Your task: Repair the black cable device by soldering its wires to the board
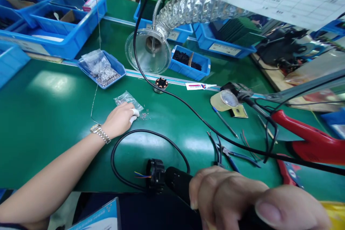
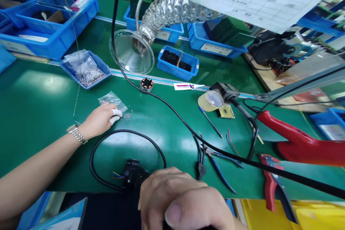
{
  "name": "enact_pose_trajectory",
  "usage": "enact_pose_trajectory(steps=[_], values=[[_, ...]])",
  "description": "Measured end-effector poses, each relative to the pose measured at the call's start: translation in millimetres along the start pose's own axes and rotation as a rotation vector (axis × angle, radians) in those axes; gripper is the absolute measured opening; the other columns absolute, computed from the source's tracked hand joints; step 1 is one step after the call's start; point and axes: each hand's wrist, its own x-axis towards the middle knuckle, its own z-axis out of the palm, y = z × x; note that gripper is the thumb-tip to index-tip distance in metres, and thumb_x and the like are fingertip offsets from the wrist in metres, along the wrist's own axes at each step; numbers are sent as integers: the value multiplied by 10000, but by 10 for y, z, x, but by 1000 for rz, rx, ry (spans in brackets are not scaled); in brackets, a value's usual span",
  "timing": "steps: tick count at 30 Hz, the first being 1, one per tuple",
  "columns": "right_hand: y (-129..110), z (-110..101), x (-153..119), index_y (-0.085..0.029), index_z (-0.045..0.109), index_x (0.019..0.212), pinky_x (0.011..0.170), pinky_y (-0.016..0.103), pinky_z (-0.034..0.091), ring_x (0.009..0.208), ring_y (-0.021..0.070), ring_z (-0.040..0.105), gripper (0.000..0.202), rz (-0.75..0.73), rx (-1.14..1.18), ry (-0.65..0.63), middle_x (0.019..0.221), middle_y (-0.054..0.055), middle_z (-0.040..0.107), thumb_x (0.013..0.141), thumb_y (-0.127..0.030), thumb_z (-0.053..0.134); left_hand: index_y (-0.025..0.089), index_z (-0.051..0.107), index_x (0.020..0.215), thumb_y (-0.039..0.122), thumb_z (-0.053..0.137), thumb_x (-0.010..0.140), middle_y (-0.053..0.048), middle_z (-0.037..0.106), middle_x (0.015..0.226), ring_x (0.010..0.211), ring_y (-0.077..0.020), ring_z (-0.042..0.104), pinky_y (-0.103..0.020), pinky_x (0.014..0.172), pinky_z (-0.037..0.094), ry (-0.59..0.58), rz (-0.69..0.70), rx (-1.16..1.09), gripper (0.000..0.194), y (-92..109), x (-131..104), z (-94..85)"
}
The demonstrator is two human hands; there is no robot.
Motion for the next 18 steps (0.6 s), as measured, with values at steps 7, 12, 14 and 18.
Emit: enact_pose_trajectory(steps=[7, 12, 14, 18], values=[[25, -17, 91, -253, 570, 1008, 601, 334, 542, 606, 180, 673, 282, -111, 37, -150, 644, 33, 680, 940, -304, 301, 193, 645, 861, 236, 479, 865, -46, 551, 815, 809, -192, 466, -295, 722, 380, -12, 63, 15, 171, 89, 45, 27], [-6, -20, 35, -223, 560, 1100, 638, 360, 543, 684, 188, 680, 300, -92, 28, -174, 713, 65, 698, 945, -240, 303, 193, 651, 791, 203, 469, 863, -52, 548, 810, 796, -196, 446, -298, 695, 353, -23, 113, 61, 196, 118, 88, 41], [-9, -11, 4, -224, 558, 1114, 651, 362, 542, 706, 181, 679, 302, -110, 23, -124, 751, 67, 701, 946, -215, 307, 179, 643, 770, 185, 454, 866, -59, 548, 812, 794, -202, 439, -308, 684, 342, -38, 136, 111, 213, 134, 90, 26], [-5, -5, 20, -224, 574, 1084, 642, 366, 539, 682, 183, 676, 279, -116, 55, -84, 730, 59, 696, 942, -241, 334, 155, 612, 716, 171, 420, 875, -67, 545, 789, 777, -213, 440, -326, 648, 331, -62, 151, 175, 250, 170, 105, 5]])
